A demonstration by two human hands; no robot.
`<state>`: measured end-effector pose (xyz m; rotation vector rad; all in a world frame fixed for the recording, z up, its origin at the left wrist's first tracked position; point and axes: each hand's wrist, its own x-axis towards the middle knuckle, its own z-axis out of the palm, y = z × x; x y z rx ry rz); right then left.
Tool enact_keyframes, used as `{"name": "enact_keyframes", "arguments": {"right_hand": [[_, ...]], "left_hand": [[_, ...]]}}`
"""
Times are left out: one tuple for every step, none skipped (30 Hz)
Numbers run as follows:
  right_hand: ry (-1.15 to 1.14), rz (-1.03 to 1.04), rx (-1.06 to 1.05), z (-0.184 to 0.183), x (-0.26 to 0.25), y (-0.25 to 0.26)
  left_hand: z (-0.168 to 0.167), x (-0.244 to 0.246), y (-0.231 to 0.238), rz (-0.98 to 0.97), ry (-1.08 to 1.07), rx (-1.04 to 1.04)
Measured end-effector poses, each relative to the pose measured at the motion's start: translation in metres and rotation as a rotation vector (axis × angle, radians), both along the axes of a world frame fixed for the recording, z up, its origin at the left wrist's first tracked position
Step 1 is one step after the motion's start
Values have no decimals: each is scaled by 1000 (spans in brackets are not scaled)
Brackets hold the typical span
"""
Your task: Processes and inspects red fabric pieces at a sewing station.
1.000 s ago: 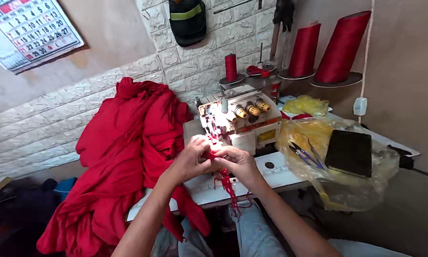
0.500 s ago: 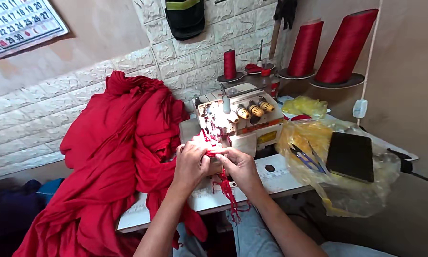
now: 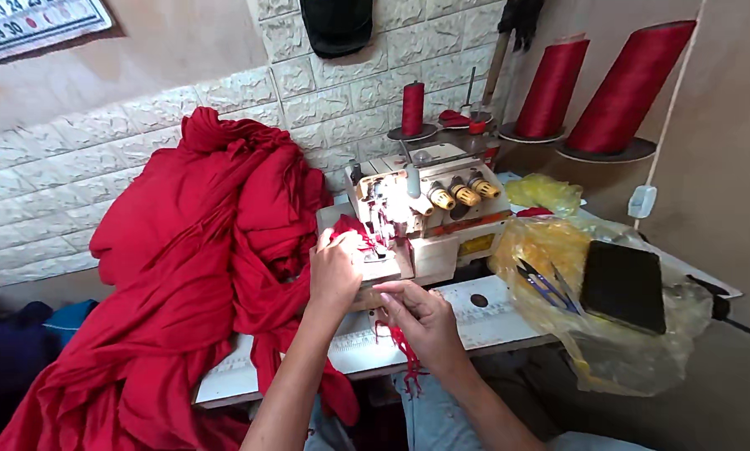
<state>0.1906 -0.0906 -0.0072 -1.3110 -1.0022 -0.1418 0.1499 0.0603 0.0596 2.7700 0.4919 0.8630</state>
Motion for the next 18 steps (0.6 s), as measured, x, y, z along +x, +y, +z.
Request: {"name": "enact_keyframes", "arguments": {"right_hand": [[-5,23,-2,-1,-2,0],[-3,51,-4,-1,-3,0],[11,85,-9,-1,-5,-1],[44,129,-12,-1,-7,-1],[91,187,-9,0,-8,-1],[142,256,4,-1,-8,-2],[172,325,12,-3,-5,-3],[178,370,1,-5,-1,-6],[172,361,-12,-7,4,-11],[142,241,-33,-9,8,-14],[84,56,-87,-10,12,-17],[21,-131,-173,-7,15,-20],[-29,-279,-259,-4,16,-22],[-58,-370,-330,-2,15,-21],[-67,-423,-373,-3,14,-19],[-58,-449,-404,-4,13,-18],[-39,-456,-416,-4,14,-17],[-16,-450,-416,-5,15,-19]], "left_hand": [[0,0,-3,44,-21,39],[4,-3,-11,117,8,44],[17,-9,-25,209,116,-3],[33,-19,-39,268,242,-77],[49,-29,-51,260,355,-159],[59,-41,-61,170,437,-222],[60,-52,-67,29,484,-262],[53,-58,-72,-115,484,-277],[41,-60,-76,-228,456,-293],[26,-58,-80,-305,426,-312],[11,-52,-82,-358,404,-318],[-4,-44,-82,-385,385,-315],[-17,-36,-82,-389,360,-314],[-26,-30,-81,-380,337,-313],[-33,-27,-81,-370,316,-313],[-35,-27,-79,-371,311,-307],[-32,-30,-76,-388,341,-301],[-28,-36,-72,-421,367,-284]]}}
